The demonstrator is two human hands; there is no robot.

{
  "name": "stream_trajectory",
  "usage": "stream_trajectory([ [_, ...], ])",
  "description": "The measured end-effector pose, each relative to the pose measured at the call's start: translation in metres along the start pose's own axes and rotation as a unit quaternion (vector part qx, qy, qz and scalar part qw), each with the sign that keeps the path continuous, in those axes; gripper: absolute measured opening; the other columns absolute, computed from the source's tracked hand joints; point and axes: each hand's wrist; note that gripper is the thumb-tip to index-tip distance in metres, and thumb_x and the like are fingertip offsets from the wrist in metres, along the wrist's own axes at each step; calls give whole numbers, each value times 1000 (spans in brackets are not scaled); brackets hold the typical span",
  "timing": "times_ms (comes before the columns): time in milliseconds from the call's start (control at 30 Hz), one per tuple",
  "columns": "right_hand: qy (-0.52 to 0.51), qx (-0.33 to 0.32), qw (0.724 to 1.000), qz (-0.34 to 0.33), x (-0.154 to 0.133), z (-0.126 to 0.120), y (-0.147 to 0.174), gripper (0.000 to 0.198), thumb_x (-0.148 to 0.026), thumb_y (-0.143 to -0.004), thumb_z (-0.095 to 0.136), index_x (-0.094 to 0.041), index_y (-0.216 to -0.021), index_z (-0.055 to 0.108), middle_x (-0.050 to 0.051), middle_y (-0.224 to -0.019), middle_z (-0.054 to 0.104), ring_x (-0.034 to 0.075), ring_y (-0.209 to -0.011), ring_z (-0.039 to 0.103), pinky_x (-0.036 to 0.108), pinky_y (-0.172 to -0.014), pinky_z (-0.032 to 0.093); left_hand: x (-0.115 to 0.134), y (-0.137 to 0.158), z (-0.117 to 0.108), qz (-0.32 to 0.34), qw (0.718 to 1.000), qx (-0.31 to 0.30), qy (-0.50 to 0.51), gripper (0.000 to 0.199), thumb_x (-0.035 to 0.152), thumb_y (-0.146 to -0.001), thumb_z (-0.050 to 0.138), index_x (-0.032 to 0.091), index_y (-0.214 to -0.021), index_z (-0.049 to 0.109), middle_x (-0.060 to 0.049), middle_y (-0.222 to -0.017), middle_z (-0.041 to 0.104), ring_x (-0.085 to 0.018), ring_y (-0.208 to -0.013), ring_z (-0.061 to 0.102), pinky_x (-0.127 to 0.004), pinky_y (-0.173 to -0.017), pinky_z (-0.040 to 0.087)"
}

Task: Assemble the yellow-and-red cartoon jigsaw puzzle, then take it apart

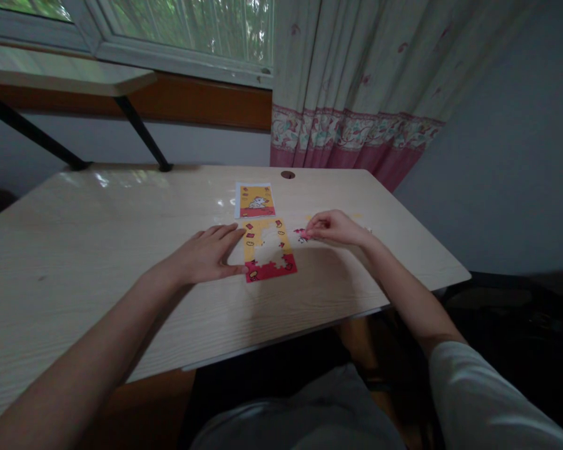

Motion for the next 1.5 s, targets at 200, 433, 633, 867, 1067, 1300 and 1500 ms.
stream_trajectory([
  [200, 1, -79, 995, -63, -21, 58, -2, 13, -27, -80, 65, -16, -87, 70, 0, -74, 70, 8, -62, 57, 19, -57, 38, 10, -1, 1, 24, 1000, 15, -2, 93, 79, -76, 38, 14, -143, 34, -18, -150, 33, -38, -135, 33, -50, -106, 32],
  [433, 52, -72, 990, -113, -13, 66, 0, 11, -23, -83, 63, -17, -87, 70, -1, -74, 68, 7, -62, 55, 19, -62, 38, 19, -2, 5, -3, 1000, 11, -15, 99, 75, -75, 42, 5, -144, 30, -24, -150, 30, -40, -135, 32, -50, -106, 33],
  [633, 118, -51, 982, -141, -15, 64, -1, 8, -19, -83, 63, -18, -86, 71, 0, -76, 68, 8, -66, 55, 20, -64, 37, 17, -2, 5, -10, 1000, 1, 0, 97, 73, -74, 45, 6, -144, 32, -23, -149, 32, -41, -134, 34, -52, -105, 34],
  [867, 153, -54, 969, -187, -12, 64, -4, 10, -21, -86, 60, -18, -85, 69, 1, -78, 67, 11, -73, 56, 23, -72, 38, 19, -3, 3, -13, 1000, -5, 3, 99, 74, -73, 46, 7, -144, 31, -23, -150, 31, -40, -134, 33, -51, -106, 32],
  [1067, 141, -76, 971, -177, -15, 63, -5, 9, -18, -86, 60, -17, -86, 69, 2, -79, 68, 10, -72, 56, 23, -72, 39, 19, -3, 3, -12, 1000, -13, -15, 99, 73, -74, 45, 3, -144, 31, -24, -150, 30, -39, -135, 32, -51, -106, 32],
  [1300, 110, -75, 978, -158, -14, 62, -3, 9, -20, -86, 61, -15, -87, 68, 2, -77, 67, 10, -68, 56, 23, -68, 40, 16, -4, 6, -11, 1000, -7, -6, 97, 73, -73, 46, 9, -144, 32, -22, -150, 31, -38, -135, 33, -50, -106, 32],
  [1500, 81, -82, 982, -151, -17, 64, 2, 7, -18, -85, 60, -15, -86, 66, 1, -74, 66, 9, -65, 55, 22, -65, 41, 15, -5, 8, -7, 1000, -1, 1, 99, 74, -73, 46, 5, -143, 32, -23, -149, 33, -39, -135, 32, -51, -106, 32],
])
Point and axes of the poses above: each hand's wrist, its own y-axis away from the middle knuckle, its own z-axis out of the palm, x = y × z
